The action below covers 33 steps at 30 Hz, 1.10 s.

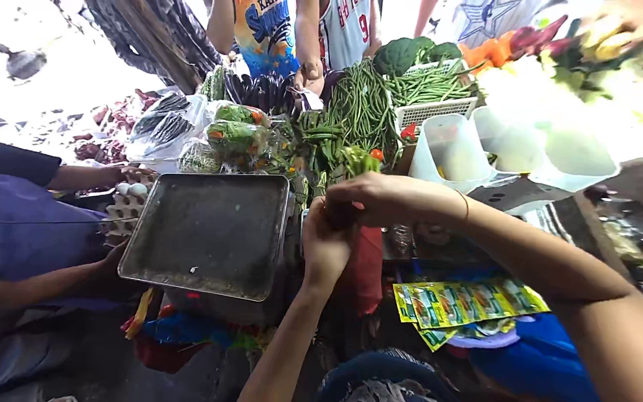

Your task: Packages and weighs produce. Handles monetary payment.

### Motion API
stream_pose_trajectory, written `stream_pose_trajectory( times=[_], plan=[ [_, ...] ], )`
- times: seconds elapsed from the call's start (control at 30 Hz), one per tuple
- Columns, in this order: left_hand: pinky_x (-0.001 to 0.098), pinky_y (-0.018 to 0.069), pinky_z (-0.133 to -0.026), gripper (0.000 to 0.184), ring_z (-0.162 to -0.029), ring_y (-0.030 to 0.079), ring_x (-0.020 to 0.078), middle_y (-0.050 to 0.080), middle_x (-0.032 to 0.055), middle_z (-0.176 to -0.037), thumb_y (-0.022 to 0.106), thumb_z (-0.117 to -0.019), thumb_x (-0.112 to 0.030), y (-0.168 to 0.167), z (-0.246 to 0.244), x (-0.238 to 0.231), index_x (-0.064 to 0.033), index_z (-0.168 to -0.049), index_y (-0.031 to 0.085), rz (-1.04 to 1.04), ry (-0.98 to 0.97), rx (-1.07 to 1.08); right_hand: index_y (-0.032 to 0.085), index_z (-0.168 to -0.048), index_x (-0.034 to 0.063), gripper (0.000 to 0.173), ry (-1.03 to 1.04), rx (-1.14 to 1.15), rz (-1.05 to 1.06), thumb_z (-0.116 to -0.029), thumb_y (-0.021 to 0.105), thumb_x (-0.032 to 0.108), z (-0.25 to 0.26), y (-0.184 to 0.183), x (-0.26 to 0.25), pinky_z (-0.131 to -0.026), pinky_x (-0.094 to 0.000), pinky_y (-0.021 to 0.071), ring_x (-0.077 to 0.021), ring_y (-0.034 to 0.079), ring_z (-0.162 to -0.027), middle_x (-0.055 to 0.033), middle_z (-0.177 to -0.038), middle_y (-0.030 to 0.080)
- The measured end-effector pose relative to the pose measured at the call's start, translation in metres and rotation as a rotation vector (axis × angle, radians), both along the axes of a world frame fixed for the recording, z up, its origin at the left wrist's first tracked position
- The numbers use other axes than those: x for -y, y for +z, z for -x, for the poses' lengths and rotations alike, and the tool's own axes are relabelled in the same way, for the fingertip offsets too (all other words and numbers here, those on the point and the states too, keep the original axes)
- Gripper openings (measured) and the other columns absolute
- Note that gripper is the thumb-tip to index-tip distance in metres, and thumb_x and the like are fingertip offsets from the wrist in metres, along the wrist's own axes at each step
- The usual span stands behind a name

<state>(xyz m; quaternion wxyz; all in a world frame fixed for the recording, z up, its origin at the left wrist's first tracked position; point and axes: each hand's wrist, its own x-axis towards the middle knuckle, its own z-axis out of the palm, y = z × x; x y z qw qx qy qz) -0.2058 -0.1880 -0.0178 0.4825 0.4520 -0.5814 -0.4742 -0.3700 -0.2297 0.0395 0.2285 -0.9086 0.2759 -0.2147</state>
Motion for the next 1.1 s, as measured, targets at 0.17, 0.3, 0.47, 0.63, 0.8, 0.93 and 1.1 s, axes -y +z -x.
stream_pose_trajectory(
  times=[0.17,0.3,0.47,0.63,0.8,0.93,1.1],
  plan=[
    [0.0318,0.0605,-0.076,0.047,-0.083,0.071,0.0142,0.072,0.0085,-0.095,0.081,-0.077,0.008,0.027,0.021,0.025,-0.0012,-0.119,0.06,-0.309,0.115,-0.117,0.076,-0.11,0.0157,0.03,-0.486,-0.031,0.254,-0.1012,0.06,0.04,-0.001,0.001,0.089,-0.089,-0.0567,0.053,-0.0356,0.064,-0.109,-0.0171,-0.119,0.066],
    [0.039,0.0592,-0.075,0.054,-0.084,0.071,0.0204,0.073,0.0142,-0.1,0.081,-0.0821,-0.002,0.035,0.034,0.046,-0.0013,-0.129,0.054,-0.26,0.069,0.01,0.069,-0.134,0.0237,0.038,-0.541,-0.225,0.084,-0.104,0.056,0.043,-0.01,-0.014,0.16,-0.106,-0.0703,0.038,-0.0475,0.036,-0.146,-0.0255,-0.162,0.034],
    [0.0489,0.0584,-0.081,0.048,-0.098,0.07,0.0282,0.072,0.0166,-0.11,0.071,-0.0851,-0.003,0.048,0.051,0.092,-0.0039,-0.131,0.057,-0.198,0.094,0.151,0.067,-0.106,-0.0105,0.028,-0.602,-0.099,0.211,-0.1058,0.048,0.009,0.004,-0.001,0.175,-0.094,-0.0631,0.0525,-0.047,0.065,-0.111,-0.0294,-0.115,0.066],
    [0.0528,0.0536,-0.094,0.039,-0.113,0.065,0.0308,0.068,0.0193,-0.12,0.07,-0.0896,-0.01,0.073,0.073,0.156,-0.0022,-0.127,0.062,-0.13,0.136,0.209,0.068,-0.116,-0.0076,0.041,-0.714,-0.014,0.343,-0.1102,0.041,0.022,0.058,0.045,0.133,-0.1,-0.0613,0.0482,-0.0449,0.064,-0.116,-0.0285,-0.123,0.066],
    [0.0513,0.051,-0.094,0.034,-0.116,0.061,0.0303,0.064,0.0179,-0.124,0.064,-0.0921,-0.009,0.091,0.093,0.204,-0.0016,-0.126,0.063,-0.07,0.127,0.254,0.072,-0.117,0.0012,0.035,-0.721,0.002,0.314,-0.1055,0.055,0.029,0.101,0.065,0.064,-0.09,-0.062,0.0512,-0.0403,0.068,-0.103,-0.0243,-0.119,0.068],
    [0.0512,0.0523,-0.091,0.023,-0.111,0.063,0.0296,0.066,0.0169,-0.118,0.063,-0.0913,-0.008,0.096,0.117,0.222,-0.003,-0.114,0.065,-0.015,0.155,0.267,0.074,-0.112,0.006,0.03,-0.733,0.036,0.305,-0.1039,0.059,0.031,0.122,0.061,0.018,-0.086,-0.0531,0.0567,-0.0277,0.07,-0.097,-0.0148,-0.115,0.071],
    [0.0425,0.0503,-0.099,0.03,-0.116,0.062,0.0256,0.066,0.015,-0.12,0.066,-0.0922,-0.005,0.089,0.14,0.238,0.0025,-0.12,0.059,0.147,0.134,0.319,0.076,-0.112,0.0129,0.027,-0.777,0.041,0.288,-0.102,0.061,0.033,0.136,0.059,-0.017,-0.082,-0.0394,0.0595,-0.014,0.07,-0.092,-0.0054,-0.111,0.072]
  ],
)
